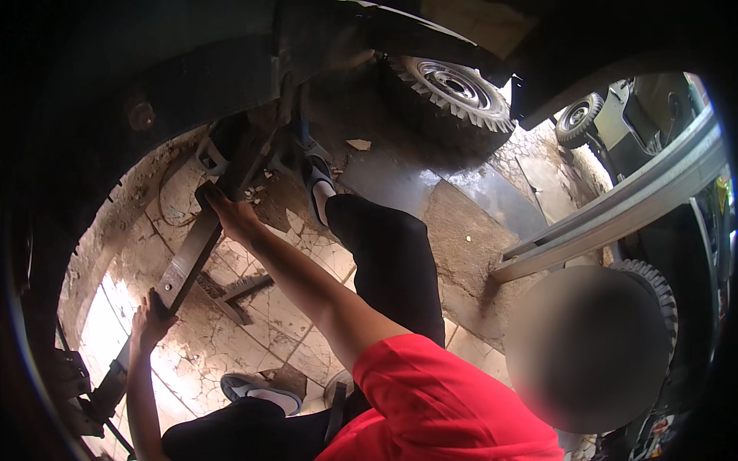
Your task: The person sits beneath a vehicle and repeatedly adjusts a metal stabilizer bar with both hands. They shift their grip and reposition the bar along its length, seemingly checking alignment or fitment against the vehicle's undercarriage.
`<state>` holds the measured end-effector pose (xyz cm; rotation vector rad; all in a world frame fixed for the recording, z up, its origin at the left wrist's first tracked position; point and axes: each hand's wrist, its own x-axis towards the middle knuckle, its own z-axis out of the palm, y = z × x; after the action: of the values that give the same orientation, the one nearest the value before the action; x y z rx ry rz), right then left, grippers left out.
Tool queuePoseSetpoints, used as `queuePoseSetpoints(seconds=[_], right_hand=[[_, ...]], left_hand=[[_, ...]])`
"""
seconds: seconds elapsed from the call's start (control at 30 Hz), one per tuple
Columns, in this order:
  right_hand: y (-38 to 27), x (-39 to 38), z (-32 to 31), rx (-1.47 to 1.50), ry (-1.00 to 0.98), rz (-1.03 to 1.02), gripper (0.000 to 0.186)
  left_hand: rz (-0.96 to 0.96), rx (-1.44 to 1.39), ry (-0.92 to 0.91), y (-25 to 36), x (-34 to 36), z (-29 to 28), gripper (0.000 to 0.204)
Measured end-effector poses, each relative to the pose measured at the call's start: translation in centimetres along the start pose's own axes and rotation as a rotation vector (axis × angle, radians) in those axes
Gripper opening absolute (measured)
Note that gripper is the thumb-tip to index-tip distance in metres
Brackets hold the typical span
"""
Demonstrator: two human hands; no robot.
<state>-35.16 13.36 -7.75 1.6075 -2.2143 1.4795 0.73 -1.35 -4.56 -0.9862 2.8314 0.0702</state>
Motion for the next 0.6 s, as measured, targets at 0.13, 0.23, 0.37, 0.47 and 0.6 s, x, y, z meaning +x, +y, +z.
queuePoseSetpoints(seconds=[0.13, 0.23, 0.37, 0.47, 0.6], right_hand=[[-0.4, -0.3, -0.4, -0.096, -0.314, 0.177, 0.103], [-1.7, -3.5, 0.1, -0.109, -0.379, 0.101, 0.102], [11.4, -1.6, -8.2, -0.463, -0.163, -0.263, 0.102], [-0.2, -2.9, -2.5, -0.335, -0.403, 0.039, 0.108], [-2.4, -1.2, -2.0, -0.335, -0.387, -0.052, 0.108]], left_hand=[[-0.036, -0.038, 0.060, -1.6, -0.7, -0.3, 0.109], [-0.024, -0.129, -0.021, -1.0, -3.0, -3.3, 0.093], [0.095, 0.051, 0.192, 4.4, 5.6, -3.2, 0.094], [-0.090, 0.069, -0.176, 1.5, -1.5, -3.6, 0.110], [-0.123, 0.110, -0.215, 1.4, -2.0, -3.7, 0.112]])
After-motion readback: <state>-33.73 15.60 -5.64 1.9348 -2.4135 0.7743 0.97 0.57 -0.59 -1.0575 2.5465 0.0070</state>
